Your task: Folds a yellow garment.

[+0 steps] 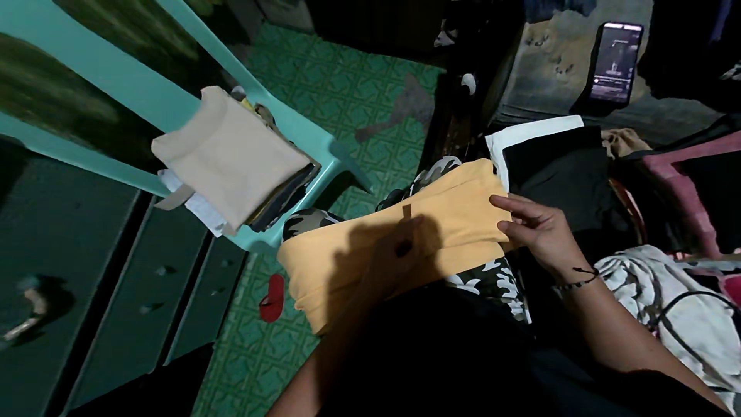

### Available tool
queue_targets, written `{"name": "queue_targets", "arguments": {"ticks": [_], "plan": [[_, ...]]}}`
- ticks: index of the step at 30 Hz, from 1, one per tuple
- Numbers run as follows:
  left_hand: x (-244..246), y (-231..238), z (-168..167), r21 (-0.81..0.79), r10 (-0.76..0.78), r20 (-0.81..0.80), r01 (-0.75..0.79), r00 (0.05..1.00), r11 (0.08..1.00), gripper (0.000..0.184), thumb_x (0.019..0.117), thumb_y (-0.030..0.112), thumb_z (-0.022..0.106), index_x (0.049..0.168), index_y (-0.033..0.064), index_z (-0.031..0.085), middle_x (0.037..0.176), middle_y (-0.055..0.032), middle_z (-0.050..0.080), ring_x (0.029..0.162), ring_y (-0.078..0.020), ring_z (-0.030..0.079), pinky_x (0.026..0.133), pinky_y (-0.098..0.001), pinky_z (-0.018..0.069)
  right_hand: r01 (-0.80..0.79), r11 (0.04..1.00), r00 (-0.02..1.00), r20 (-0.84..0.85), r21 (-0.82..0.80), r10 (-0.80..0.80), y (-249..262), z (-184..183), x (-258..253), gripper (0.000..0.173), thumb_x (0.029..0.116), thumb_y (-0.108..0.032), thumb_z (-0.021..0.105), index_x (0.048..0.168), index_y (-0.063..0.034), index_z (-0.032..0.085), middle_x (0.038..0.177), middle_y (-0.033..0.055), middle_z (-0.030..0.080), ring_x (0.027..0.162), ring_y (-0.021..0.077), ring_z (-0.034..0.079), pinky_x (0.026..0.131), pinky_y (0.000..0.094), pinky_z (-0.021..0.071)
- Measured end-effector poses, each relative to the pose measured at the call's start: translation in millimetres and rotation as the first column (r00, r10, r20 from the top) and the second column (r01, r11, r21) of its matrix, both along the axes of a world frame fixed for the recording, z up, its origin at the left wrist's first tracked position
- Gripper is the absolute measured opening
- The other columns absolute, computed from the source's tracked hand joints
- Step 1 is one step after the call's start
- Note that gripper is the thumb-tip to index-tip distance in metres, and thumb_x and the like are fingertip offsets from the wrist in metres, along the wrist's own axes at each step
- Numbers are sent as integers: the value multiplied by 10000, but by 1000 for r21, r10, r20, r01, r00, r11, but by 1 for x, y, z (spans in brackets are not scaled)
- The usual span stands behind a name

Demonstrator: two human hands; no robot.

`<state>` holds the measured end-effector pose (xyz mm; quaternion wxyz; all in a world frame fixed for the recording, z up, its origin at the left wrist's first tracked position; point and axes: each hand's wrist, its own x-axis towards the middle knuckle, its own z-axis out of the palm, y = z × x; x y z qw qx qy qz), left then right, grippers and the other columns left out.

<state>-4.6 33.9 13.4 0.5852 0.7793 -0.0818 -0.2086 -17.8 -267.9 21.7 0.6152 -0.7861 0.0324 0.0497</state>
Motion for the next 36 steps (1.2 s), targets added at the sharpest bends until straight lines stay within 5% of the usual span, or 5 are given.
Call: {"name": "queue_targets", "arguments": {"ticks": [7, 14, 18, 24, 36], "plan": [[-9, 6, -5, 119, 13, -74, -4, 997, 993, 610, 982, 136, 644, 1553, 122, 433, 1442, -114, 570, 923, -114, 680, 795, -294, 577, -48, 998, 984, -174, -43, 39, -9, -13, 7, 429, 924, -77, 703, 1347, -139, 678, 1380, 9, 640, 798, 56, 631, 704, 266, 549], [-26, 56, -18, 433, -21, 538, -255, 843, 865, 431, 1018, 202, 515, 1428, 86, 583, 1604, -143, 406, 1457, -327, 420, 1162, -571, 373, 166, 965, 948, -238, -203, -213, -6, -29, 55, 540, 1020, -359, 629, 1457, -61, 520, 1310, 159, 642, 1155, 247, 644, 990, 465, 529], [-31, 97, -21, 555, 24, 603, -441, 797, 705, 401, 1016, 251, 577, 1379, 92, 635, 1552, -236, 446, 1434, -467, 408, 1133, -713, 283, 206, 960, 909, -326, -188, -259, 0, -36, 83, 423, 1020, -438, 606, 1181, -54, 676, 1036, 108, 678, 908, 186, 641, 818, 423, 537], [-45, 131, -40, 483, 338, 401, -510, 851, 711, 713, 1039, 513, 423, 1601, 83, 333, 1692, -228, 110, 1557, -410, 151, 1243, -580, 189, 343, 939, 892, -321, 19, -319, 6, -45, 107, 321, 989, -363, 670, 861, -91, 558, 730, 18, 564, 622, 105, 537, 595, 300, 483], [-48, 144, -46, 354, 511, 242, -565, 825, 745, 798, 1040, 548, 333, 1645, 66, 136, 1702, -212, 71, 1581, -322, 98, 1274, -503, 144, 621, 701, 781, -358, 351, -512, 20, -63, 123, 263, 1004, -289, 662, 1150, -71, 638, 945, 55, 699, 834, 146, 693, 759, 360, 608]]}}
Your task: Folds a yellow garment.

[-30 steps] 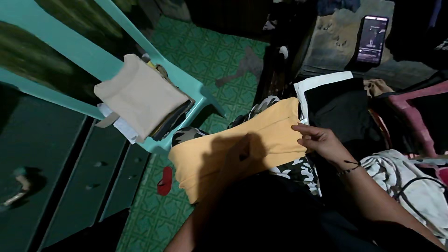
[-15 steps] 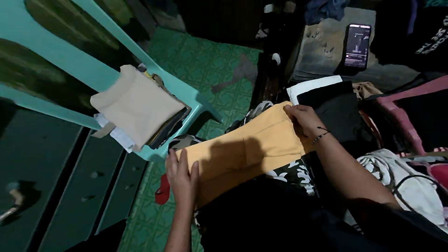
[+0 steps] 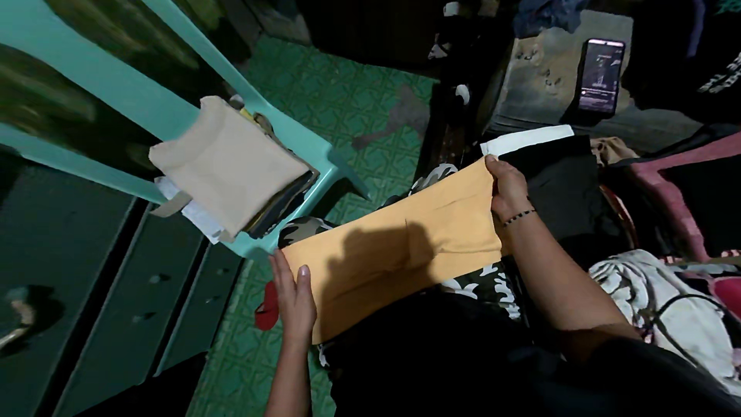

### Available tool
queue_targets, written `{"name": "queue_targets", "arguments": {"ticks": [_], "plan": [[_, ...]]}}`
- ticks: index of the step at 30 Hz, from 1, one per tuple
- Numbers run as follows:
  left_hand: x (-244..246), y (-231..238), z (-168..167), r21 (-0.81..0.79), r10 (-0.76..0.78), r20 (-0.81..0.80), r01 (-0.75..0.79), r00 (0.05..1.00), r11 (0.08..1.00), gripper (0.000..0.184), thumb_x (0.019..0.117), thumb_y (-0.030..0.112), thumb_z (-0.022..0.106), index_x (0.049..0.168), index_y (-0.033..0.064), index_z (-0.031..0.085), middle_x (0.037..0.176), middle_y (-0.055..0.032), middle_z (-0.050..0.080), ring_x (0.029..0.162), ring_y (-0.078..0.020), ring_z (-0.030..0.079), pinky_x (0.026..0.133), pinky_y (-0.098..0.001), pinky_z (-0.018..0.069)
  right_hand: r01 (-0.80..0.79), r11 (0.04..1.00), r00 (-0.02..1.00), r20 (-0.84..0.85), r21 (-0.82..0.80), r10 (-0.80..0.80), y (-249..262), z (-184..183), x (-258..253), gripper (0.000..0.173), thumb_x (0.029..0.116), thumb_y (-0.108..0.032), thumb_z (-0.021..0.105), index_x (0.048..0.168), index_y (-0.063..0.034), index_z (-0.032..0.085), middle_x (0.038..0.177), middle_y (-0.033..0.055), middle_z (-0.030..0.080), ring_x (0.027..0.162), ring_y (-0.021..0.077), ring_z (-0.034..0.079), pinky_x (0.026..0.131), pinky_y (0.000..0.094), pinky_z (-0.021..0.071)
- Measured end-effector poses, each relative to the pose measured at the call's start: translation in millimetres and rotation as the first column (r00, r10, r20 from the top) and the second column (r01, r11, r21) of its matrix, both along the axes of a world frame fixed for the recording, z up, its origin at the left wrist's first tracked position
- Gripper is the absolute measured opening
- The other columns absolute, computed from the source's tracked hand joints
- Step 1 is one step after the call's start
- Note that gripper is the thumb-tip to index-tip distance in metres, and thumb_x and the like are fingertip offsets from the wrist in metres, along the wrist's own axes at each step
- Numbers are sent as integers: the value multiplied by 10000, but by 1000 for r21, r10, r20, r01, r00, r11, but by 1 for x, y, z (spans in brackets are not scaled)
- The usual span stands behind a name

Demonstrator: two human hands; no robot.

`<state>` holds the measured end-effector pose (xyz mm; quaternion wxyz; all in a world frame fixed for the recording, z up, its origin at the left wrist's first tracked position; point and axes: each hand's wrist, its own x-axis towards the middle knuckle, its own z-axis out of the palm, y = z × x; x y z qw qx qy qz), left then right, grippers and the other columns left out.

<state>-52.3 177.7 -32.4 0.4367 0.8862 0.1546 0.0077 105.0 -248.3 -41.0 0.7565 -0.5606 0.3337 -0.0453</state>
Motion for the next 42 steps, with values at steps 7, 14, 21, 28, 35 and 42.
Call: {"name": "queue_targets", "arguments": {"ticks": [7, 14, 21, 28, 35, 42], "plan": [[-6, 12, -7, -302, 161, -192, -214, 968, 929, 633, 1099, 477, 259, 1657, 198, 149, 1714, -46, 158, 1549, -217, 239, 1238, -509, 254, -87, 972, 996, -25, -217, 84, 10, 2, -3, 309, 986, -322, 682, 1172, -80, 631, 959, 4, 686, 843, 91, 678, 780, 316, 601], [-44, 24, -25, -244, 197, 125, -163, 972, 956, 636, 1030, 415, 514, 1551, 75, 381, 1616, -141, 351, 1453, -255, 400, 1151, -463, 410, -201, 894, 977, -150, -401, 153, 10, 10, -9, 273, 973, -364, 684, 1110, -133, 635, 886, -82, 579, 741, -4, 548, 711, 230, 508], [-59, 7, 20, 339, -296, 215, 213, 931, 916, 337, 860, 235, 773, 1162, 91, 736, 1274, -145, 639, 1231, -328, 571, 1031, -532, 482, -329, 774, 938, -89, -541, 336, 4, 21, -32, 559, 978, -329, 674, 1443, -112, 452, 1304, 59, 585, 1042, 126, 631, 877, 354, 557], [-24, -38, 26, 570, -500, 110, 358, 859, 739, 295, 890, 267, 735, 1158, 148, 751, 1047, -147, 699, 1021, -371, 642, 832, -563, 514, -397, 299, 742, -112, -868, 661, 44, 33, -72, 633, 983, -455, 605, 1474, -68, 508, 1596, 190, 380, 1504, 343, 320, 1219, 559, 296], [-21, -50, 31, 594, -538, -3, 435, 843, 677, 94, 899, 164, 723, 950, 90, 751, 948, -114, 709, 976, -328, 675, 837, -545, 524, -444, 82, 688, -280, -892, 669, 42, 15, -70, 768, 971, -631, 519, 1540, -120, 456, 1651, 199, 296, 1540, 410, 223, 1215, 649, 210], [-51, -16, 36, 575, -417, -7, 344, 909, 742, 166, 879, 254, 714, 897, 90, 732, 950, -105, 713, 957, -303, 678, 837, -511, 526, -442, 98, 695, -271, -892, 666, 42, 12, -71, 757, 965, -659, 501, 1539, -167, 469, 1667, 168, 277, 1548, 394, 210, 1216, 649, 206]]}}
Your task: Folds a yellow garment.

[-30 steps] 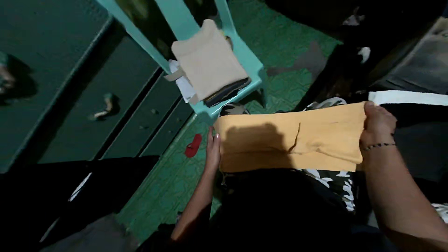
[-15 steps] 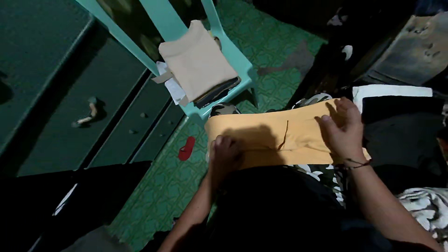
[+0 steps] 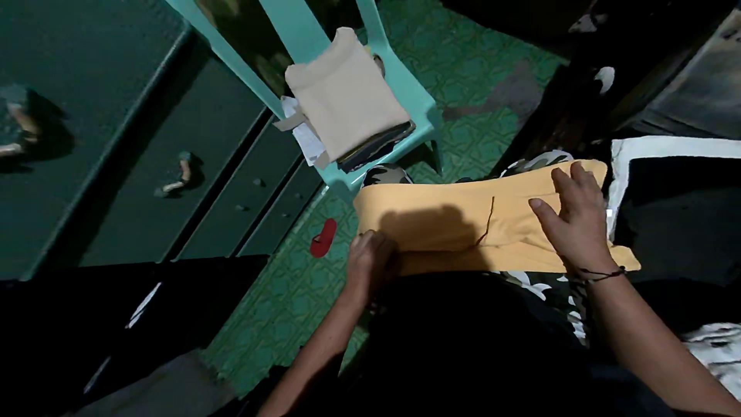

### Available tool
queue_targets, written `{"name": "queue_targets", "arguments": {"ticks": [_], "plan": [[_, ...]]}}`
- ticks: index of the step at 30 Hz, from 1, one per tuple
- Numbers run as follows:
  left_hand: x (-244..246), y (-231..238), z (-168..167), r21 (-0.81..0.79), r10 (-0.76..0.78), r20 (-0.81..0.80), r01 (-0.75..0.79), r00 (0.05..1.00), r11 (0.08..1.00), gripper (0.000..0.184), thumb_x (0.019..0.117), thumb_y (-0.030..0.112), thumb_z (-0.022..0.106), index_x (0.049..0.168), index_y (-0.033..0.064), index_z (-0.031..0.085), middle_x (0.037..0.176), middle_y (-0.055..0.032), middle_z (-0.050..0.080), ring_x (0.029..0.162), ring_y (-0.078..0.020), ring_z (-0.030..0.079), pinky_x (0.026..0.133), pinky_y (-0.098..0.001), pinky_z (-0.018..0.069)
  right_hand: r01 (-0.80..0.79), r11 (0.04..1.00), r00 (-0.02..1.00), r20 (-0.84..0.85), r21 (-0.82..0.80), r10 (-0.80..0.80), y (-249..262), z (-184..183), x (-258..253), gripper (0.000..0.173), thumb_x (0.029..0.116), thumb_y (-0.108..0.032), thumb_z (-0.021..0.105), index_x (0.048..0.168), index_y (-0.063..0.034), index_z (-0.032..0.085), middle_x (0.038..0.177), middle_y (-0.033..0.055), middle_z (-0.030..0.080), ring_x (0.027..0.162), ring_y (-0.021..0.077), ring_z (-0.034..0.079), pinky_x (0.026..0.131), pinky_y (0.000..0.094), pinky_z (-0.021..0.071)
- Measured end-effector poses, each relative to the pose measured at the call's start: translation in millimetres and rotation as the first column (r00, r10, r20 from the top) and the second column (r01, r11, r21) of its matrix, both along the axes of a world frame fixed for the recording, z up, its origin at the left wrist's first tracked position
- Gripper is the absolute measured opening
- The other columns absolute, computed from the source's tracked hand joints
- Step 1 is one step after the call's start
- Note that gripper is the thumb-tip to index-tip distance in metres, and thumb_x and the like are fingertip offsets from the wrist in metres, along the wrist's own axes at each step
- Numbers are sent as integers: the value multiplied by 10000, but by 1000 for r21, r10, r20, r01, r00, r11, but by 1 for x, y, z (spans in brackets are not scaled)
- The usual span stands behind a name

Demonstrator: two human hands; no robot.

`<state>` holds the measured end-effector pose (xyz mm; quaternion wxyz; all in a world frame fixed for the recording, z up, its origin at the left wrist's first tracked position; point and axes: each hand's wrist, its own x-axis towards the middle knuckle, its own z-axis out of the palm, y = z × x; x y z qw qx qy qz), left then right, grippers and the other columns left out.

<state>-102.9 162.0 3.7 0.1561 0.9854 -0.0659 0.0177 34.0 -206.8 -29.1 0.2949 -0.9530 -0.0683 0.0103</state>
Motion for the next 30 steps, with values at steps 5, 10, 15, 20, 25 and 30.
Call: {"name": "queue_targets", "arguments": {"ticks": [5, 10, 15, 20, 25, 30], "plan": [[-26, 31, -26, -172, 114, 92, -97, 989, 980, 237, 905, 281, 667, 937, 47, 693, 931, -119, 695, 889, -283, 676, 793, -490, 532, -5, 1000, 1000, -2, 10, 5, 1, 4, -1, 765, 964, -660, 503, 1539, -157, 468, 1669, 188, 260, 1543, 424, 204, 1208, 665, 200], [-38, 41, -33, -282, 375, -200, -419, 905, 863, 524, 1086, 388, 361, 982, -9, 686, 882, -153, 679, 856, -289, 680, 807, -517, 553, 10, 1000, 1000, -6, 14, -10, 2, 4, -2, 753, 965, -647, 515, 1532, -155, 477, 1670, 182, 263, 1549, 411, 195, 1214, 664, 188], [-10, 9, -5, -264, 417, 142, -371, 898, 890, 375, 1043, 280, 457, 899, 6, 668, 938, -159, 633, 948, -335, 620, 875, -536, 492, 12, 1000, 1000, 14, 1, -12, 1, 4, -3, 750, 976, -658, 484, 1532, -155, 479, 1658, 189, 287, 1542, 423, 209, 1205, 675, 196], [31, -48, 11, -298, 53, 97, -22, 994, 954, 420, 1028, 215, 497, 1403, 45, 580, 1470, -185, 533, 1439, -350, 425, 1184, -517, 363, 18, 999, 1000, 13, -41, -17, 1, 2, -3, 744, 991, -673, 441, 1555, -188, 456, 1675, 155, 268, 1544, 407, 217, 1199, 682, 213], [47, -64, -23, 8, 119, -66, -119, 991, 993, 729, 1017, 563, 432, 1614, 160, 320, 1692, -135, 222, 1572, -362, 136, 1207, -712, 103, 28, 998, 999, 18, -64, -27, 1, -1, -4, 710, 1007, -651, 433, 1568, -214, 441, 1686, 108, 264, 1551, 374, 217, 1206, 668, 216], [59, -34, -17, 8, 353, -174, -357, 920, 934, 735, 1025, 522, 477, 1620, 132, 290, 1715, -146, 98, 1547, -476, 94, 1130, -756, 210, 28, 997, 1000, 9, -76, -27, 3, -1, -3, 700, 1011, -655, 422, 1577, -243, 426, 1690, 89, 260, 1560, 357, 198, 1207, 672, 198]]}}
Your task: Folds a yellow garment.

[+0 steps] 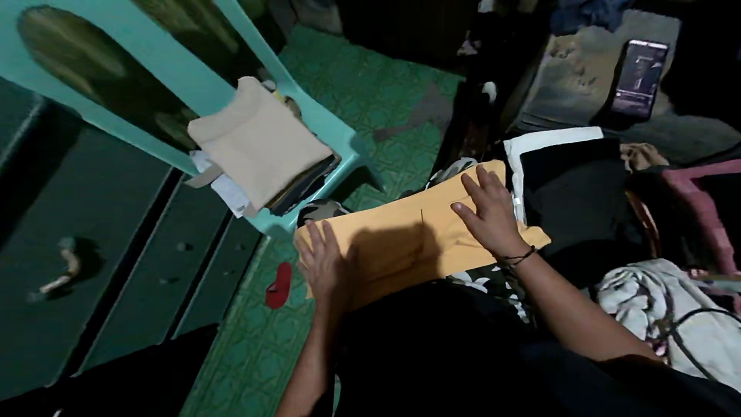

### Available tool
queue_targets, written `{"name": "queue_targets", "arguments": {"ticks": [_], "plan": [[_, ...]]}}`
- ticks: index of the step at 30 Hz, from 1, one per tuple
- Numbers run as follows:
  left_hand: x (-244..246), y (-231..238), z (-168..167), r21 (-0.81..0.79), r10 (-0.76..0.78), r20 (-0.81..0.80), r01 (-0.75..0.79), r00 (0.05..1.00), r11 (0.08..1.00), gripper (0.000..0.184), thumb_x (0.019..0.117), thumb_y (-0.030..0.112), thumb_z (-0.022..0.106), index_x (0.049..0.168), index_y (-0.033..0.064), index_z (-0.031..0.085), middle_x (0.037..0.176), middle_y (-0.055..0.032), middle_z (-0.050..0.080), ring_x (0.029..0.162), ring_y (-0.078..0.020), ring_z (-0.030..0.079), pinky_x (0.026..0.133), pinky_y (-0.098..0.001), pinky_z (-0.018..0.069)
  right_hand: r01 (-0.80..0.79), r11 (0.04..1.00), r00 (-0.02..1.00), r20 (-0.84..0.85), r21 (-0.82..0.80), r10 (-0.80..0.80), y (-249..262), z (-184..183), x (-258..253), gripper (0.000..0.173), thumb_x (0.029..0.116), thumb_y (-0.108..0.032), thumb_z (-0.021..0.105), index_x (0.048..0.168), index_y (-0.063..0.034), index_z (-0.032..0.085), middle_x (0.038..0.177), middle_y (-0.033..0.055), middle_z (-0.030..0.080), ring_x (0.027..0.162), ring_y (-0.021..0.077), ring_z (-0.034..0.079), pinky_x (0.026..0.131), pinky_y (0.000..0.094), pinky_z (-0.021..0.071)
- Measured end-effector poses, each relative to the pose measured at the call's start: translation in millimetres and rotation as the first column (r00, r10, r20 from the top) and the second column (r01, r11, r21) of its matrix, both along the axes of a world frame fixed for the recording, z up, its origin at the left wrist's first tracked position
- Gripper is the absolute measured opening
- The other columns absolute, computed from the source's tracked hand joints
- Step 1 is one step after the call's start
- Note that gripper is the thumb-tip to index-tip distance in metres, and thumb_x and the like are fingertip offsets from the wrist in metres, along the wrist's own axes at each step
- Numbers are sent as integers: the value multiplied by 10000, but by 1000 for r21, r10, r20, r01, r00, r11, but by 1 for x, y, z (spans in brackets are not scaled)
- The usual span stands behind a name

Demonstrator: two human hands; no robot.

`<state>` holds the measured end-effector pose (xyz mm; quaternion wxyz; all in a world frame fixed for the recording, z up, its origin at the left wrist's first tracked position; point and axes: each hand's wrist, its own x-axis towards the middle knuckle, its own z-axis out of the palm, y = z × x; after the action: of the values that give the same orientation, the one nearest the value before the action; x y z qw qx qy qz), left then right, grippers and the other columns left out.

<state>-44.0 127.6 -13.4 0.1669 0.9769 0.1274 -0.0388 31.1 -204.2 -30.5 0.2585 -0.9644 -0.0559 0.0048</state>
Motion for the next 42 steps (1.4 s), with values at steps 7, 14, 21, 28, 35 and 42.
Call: {"name": "queue_targets", "arguments": {"ticks": [7, 14, 21, 28, 35, 42], "plan": [[-2, 50, -20, -592, 258, 17, -198, 966, 781, 803, 1052, 562, 335, 1658, 137, 25, 1718, -135, 67, 1575, -260, 151, 1259, -515, 197, 0, 1000, 1000, 12, 22, 0, 2, -3, 1, 703, 1006, -669, 412, 1575, -257, 432, 1694, 78, 254, 1564, 356, 186, 1208, 670, 185], [-2, 68, -40, -773, 447, -263, -464, 855, 432, 786, 1033, 678, 132, 1547, 156, 417, 1439, -154, 570, 1302, -263, 571, 1055, -529, 487, -18, 1000, 1000, -7, 23, 18, 1, 1, 2, 721, 997, -692, 394, 1575, -262, 432, 1695, 80, 249, 1560, 364, 190, 1205, 671, 194], [-3, 76, -50, -700, 510, -406, -617, 758, 359, 681, 1089, 561, 214, 1508, 73, 435, 1426, -207, 550, 1266, -300, 565, 1033, -527, 478, -40, 999, 999, -24, 35, 41, -2, 0, 5, 726, 999, -684, 388, 1575, -243, 431, 1697, 124, 224, 1560, 401, 166, 1215, 677, 169], [4, 45, -6, -309, 236, 338, -129, 911, 942, 661, 1091, 438, 265, 1624, 49, 222, 1705, -168, 130, 1562, -339, 174, 1229, -586, 202, -35, 999, 999, -18, 24, 35, -2, 0, 4, 711, 1004, -672, 386, 1575, -250, 431, 1700, 119, 216, 1561, 392, 167, 1215, 663, 179], [15, -83, 7, -211, -587, 190, 616, 787, 759, 639, 1007, 346, 609, 1549, 59, 426, 1632, -140, 364, 1529, -301, 305, 1206, -628, 234, -33, 999, 999, -13, 21, 34, -1, 1, 4, 721, 996, -678, 403, 1568, -241, 442, 1694, 137, 226, 1558, 398, 173, 1210, 670, 183], [5, -26, -23, 172, -352, 78, 335, 933, 926, 753, 1023, 637, 353, 1599, 153, 355, 1688, -50, 266, 1573, -291, 174, 1224, -676, 79, -40, 999, 999, -29, 26, 41, -1, 2, 4, 754, 986, -710, 384, 1573, -239, 433, 1696, 149, 212, 1559, 409, 162, 1215, 668, 176]]}}
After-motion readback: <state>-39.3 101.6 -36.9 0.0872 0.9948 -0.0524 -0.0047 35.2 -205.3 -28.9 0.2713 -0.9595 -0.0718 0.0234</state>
